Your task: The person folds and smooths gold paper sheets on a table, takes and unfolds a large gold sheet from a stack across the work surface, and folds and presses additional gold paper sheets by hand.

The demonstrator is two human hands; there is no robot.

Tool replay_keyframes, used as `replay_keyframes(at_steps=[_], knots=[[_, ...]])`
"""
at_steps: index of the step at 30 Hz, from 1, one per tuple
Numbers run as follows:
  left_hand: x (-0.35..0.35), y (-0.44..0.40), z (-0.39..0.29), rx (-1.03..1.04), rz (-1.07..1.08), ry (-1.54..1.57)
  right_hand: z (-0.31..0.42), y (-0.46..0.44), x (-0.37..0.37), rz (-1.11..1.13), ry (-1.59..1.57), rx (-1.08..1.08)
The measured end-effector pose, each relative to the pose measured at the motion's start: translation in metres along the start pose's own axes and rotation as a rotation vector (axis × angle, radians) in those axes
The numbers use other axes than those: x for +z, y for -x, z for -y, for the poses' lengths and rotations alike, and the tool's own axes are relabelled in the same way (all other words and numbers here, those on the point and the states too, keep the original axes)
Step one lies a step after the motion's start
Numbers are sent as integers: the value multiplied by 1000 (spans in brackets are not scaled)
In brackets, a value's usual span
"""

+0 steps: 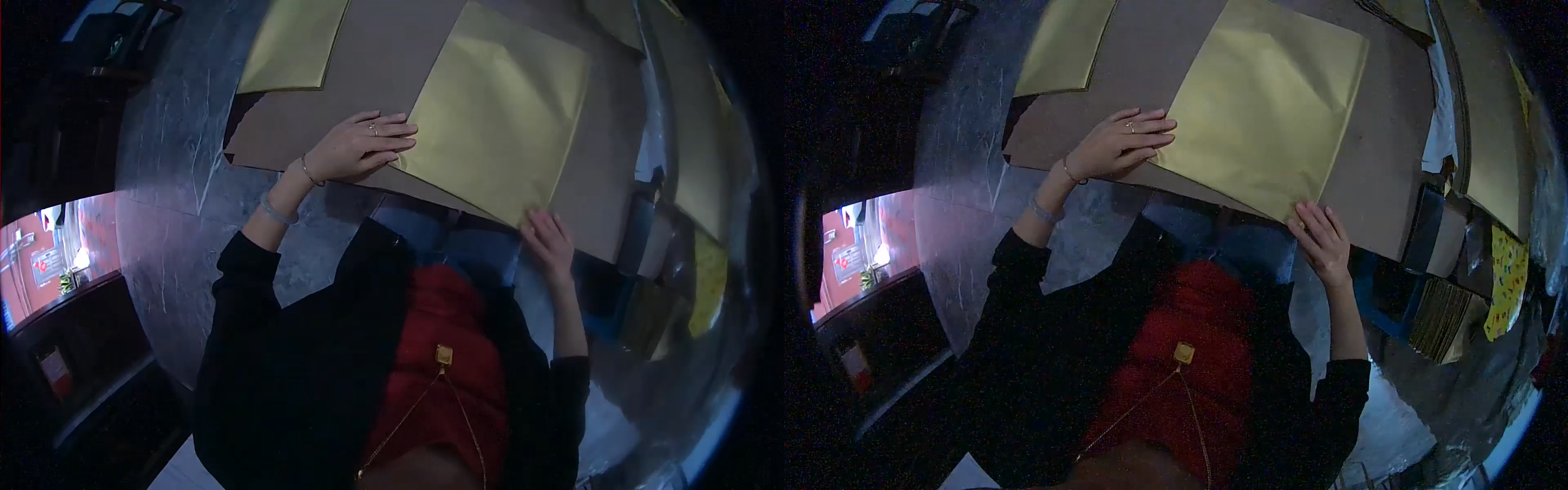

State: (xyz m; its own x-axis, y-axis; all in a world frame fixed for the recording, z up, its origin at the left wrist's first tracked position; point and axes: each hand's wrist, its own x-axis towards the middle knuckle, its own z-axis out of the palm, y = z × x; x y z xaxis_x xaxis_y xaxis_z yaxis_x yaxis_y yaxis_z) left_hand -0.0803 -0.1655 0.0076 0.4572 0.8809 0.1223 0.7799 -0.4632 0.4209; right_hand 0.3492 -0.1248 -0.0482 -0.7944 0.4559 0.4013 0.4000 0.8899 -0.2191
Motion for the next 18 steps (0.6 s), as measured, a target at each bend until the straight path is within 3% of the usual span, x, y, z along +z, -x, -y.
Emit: replay_keyframes(at_steps=[18], knots=[[-10,-8,-9,6,-12,-11,14,-16,-20,31,-24,38]])
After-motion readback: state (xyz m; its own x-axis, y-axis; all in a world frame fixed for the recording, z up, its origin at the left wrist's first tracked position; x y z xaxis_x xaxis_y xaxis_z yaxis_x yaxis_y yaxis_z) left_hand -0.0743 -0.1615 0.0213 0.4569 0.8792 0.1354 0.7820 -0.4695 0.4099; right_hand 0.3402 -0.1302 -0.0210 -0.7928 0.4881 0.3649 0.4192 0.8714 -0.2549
